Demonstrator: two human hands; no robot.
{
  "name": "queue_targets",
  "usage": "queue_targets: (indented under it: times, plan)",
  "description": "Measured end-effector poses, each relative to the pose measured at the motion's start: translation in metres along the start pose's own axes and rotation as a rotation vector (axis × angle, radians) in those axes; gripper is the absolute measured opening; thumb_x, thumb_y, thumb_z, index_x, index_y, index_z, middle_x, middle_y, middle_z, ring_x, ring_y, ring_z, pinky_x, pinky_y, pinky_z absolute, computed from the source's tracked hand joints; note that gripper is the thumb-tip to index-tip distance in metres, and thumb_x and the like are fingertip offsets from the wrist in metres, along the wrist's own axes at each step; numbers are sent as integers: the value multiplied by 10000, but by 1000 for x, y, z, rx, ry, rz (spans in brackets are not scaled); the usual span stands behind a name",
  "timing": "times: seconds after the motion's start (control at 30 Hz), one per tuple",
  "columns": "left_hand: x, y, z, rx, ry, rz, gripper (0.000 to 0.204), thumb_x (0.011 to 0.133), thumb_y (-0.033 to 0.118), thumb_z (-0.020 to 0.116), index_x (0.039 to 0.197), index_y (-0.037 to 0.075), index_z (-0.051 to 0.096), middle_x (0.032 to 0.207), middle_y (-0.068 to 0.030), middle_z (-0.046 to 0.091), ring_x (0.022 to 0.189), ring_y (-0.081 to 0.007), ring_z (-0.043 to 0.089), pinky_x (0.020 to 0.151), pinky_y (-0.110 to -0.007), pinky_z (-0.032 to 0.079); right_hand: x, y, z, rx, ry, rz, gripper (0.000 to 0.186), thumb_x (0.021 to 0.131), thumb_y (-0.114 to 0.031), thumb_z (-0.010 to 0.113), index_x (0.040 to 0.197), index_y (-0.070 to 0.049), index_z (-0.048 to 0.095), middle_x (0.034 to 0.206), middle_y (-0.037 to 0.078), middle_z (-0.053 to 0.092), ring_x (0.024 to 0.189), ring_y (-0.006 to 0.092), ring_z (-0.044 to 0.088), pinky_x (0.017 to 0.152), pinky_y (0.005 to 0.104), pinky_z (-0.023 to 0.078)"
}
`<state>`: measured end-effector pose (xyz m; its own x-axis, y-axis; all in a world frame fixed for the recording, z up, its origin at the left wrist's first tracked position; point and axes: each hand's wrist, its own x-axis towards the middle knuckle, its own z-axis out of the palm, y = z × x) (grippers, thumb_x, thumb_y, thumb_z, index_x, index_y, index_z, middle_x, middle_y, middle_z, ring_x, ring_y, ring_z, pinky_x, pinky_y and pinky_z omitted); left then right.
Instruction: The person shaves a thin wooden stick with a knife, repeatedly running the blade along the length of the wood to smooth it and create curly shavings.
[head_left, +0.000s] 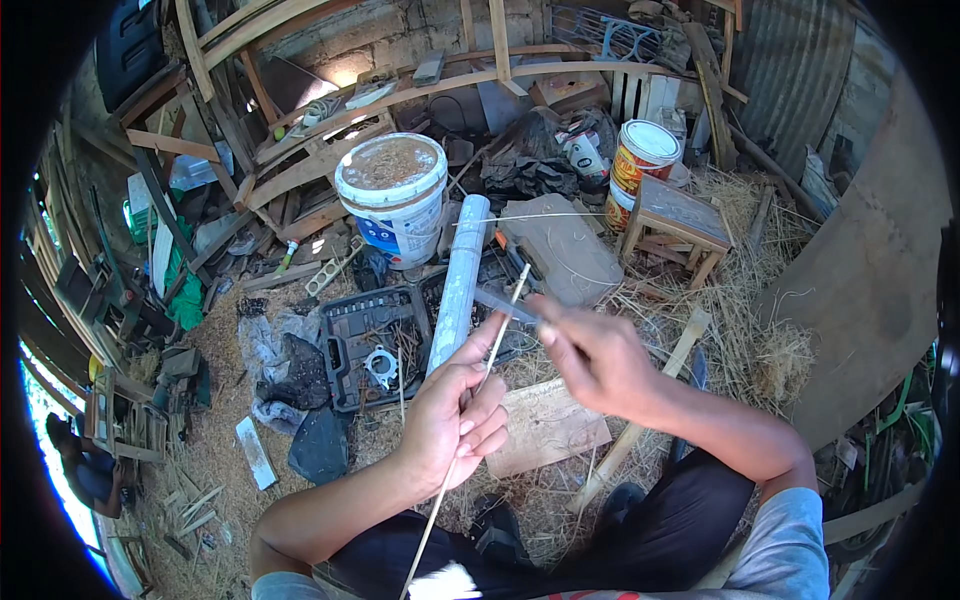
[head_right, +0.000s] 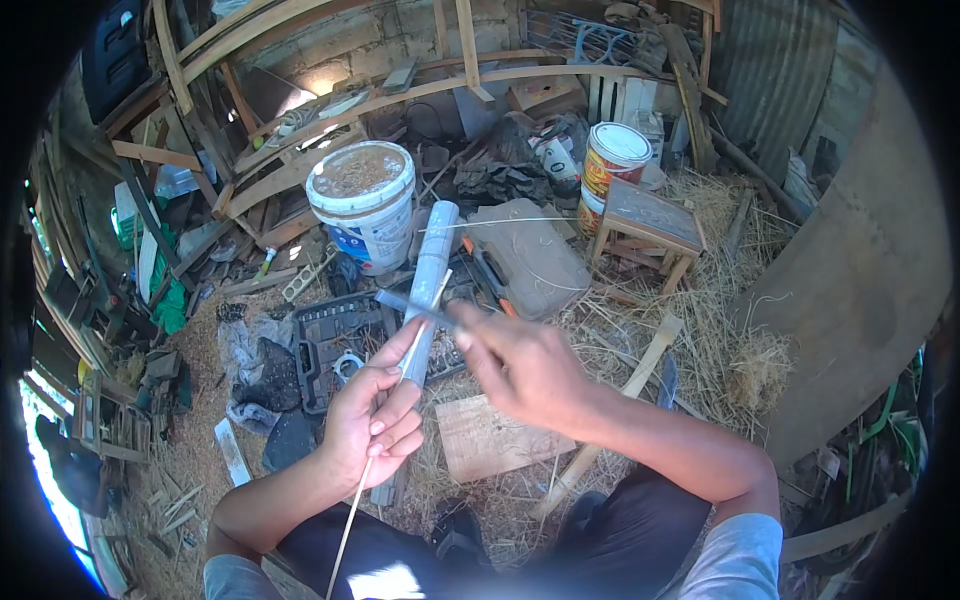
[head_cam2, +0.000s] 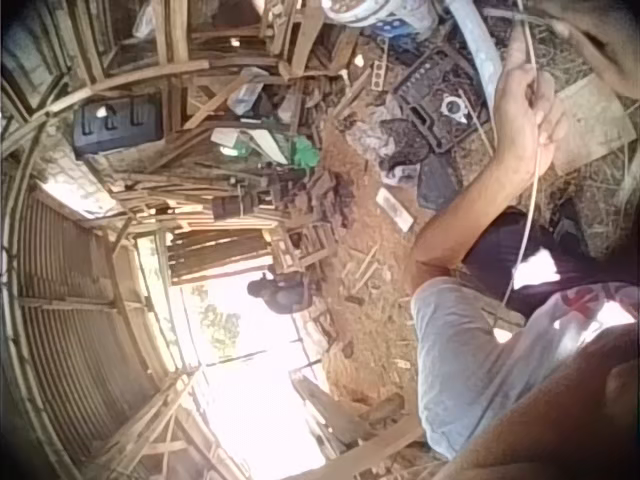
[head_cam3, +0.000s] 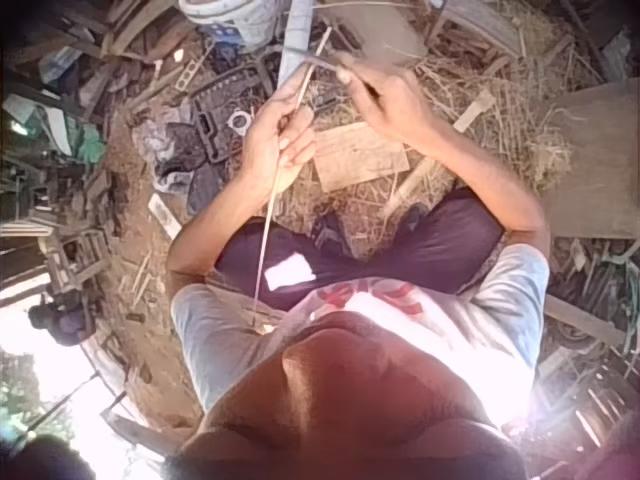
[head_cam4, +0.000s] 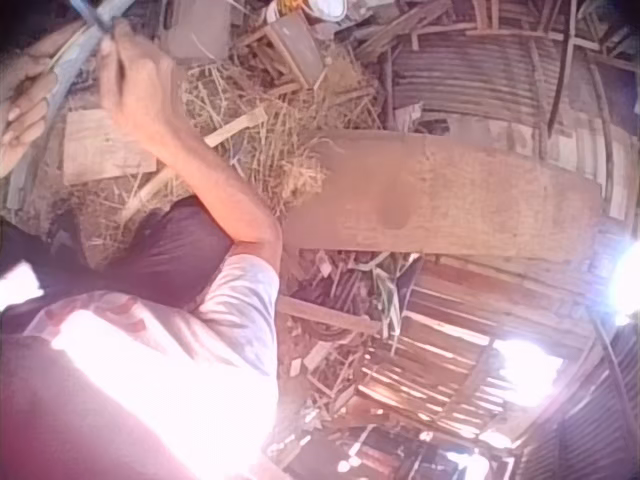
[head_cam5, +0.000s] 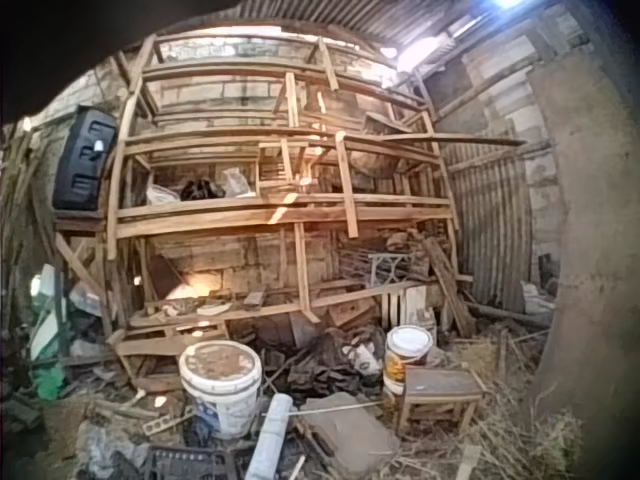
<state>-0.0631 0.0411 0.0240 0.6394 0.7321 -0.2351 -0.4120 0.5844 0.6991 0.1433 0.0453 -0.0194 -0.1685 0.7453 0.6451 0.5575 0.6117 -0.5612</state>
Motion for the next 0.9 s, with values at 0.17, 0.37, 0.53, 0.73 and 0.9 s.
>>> queue_targets:
  times: [0.17,0.37,0.53,0.73,0.9]
  plan:
    - [-4,4,1,-18,-42,6,579,965,135,309,1538,200,257,487,63,297,333,-53,269,346,-188,268,-6,-19,-5,-92,-145,-136,314,943,-131,587,1196,52,625,682,161,637,488,235,609,434,374,455]
    - [-7,1,2,32,-29,-12,585,962,136,316,1540,201,255,488,59,295,335,-54,266,350,-190,266,17,11,-25,-114,3,133,302,981,-130,536,1179,79,627,590,138,594,461,218,580,446,368,446]
    - [-3,2,2,19,-15,34,594,955,129,339,1540,201,256,489,58,295,333,-54,268,352,-194,266,5,-11,-18,-1,-42,-56,321,958,-120,566,1189,97,617,641,123,622,487,216,592,450,366,446]
    - [-6,3,2,-87,-76,-5,603,958,110,340,1546,189,231,488,57,314,329,-54,293,351,-196,272,-8,-27,1,31,-117,-77,331,904,-107,624,1217,1,627,671,114,623,511,275,609,445,381,456]
    - [-10,2,-2,-92,-164,-48,589,975,101,302,1551,181,210,480,54,315,329,-60,312,354,-207,271,15,-6,-20,-28,-3,172,280,992,-136,519,1161,47,645,581,82,568,457,179,565,413,341,427]
